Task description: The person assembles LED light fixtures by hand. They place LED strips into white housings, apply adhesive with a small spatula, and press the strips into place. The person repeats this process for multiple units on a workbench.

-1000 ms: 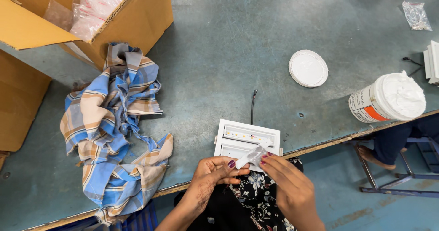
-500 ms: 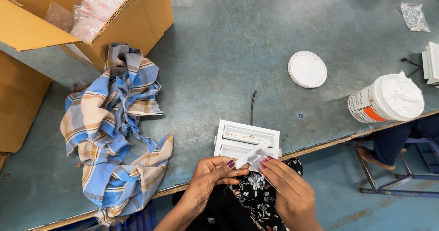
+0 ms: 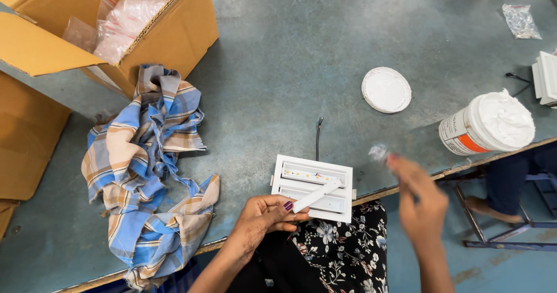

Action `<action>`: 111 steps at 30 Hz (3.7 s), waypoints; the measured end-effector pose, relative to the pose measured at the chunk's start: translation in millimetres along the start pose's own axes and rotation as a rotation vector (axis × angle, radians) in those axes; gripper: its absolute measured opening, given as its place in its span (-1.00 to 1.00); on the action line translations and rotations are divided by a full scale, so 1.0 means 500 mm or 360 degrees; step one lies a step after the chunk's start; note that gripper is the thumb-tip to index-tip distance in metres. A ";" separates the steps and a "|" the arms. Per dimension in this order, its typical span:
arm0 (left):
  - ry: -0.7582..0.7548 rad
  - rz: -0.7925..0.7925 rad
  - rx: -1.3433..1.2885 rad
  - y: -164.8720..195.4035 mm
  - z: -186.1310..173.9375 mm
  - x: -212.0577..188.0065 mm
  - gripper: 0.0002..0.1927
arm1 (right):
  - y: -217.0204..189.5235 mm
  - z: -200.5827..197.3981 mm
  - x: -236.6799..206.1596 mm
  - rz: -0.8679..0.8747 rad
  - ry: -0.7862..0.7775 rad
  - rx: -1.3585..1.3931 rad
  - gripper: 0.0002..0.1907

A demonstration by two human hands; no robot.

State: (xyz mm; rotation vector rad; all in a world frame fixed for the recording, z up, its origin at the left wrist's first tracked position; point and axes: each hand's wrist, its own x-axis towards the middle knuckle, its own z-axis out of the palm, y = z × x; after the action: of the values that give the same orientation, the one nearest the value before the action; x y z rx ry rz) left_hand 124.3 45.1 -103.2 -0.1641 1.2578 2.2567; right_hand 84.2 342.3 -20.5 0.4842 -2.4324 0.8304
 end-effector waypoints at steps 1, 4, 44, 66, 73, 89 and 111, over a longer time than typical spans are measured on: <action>0.0007 -0.0003 0.0031 0.000 -0.002 0.002 -0.65 | 0.031 0.011 0.027 0.0009 0.0078 -0.0009 -0.62; -0.0007 0.0018 0.0107 0.002 -0.007 0.011 -0.68 | 0.116 0.055 0.103 0.0059 0.0223 0.0010 -0.64; -0.0044 -0.0091 0.1520 0.160 0.014 0.008 -0.74 | -0.054 0.039 -0.064 0.0130 -0.0488 0.0289 -0.80; -0.0068 0.0545 0.2100 0.166 0.026 0.000 -0.75 | -0.061 0.041 -0.107 0.0069 -0.0484 0.0350 -0.80; 0.0047 0.0590 0.2150 0.146 0.032 -0.016 -0.76 | -0.057 0.040 -0.085 0.0060 -0.0530 0.0367 -0.85; 0.0143 0.0942 0.2250 0.126 0.035 -0.023 -0.77 | -0.051 0.032 -0.038 0.0261 -0.0852 0.0457 -0.82; 0.0175 0.0906 0.2188 0.111 0.040 -0.022 -0.84 | -0.077 0.033 -0.064 0.0062 -0.0730 0.0222 -0.82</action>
State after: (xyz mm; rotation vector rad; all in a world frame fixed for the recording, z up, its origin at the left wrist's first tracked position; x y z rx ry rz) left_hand 107.9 34.2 -46.7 0.6446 2.8223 1.2304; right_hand 122.2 307.9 -32.6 0.7515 -2.8160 0.9993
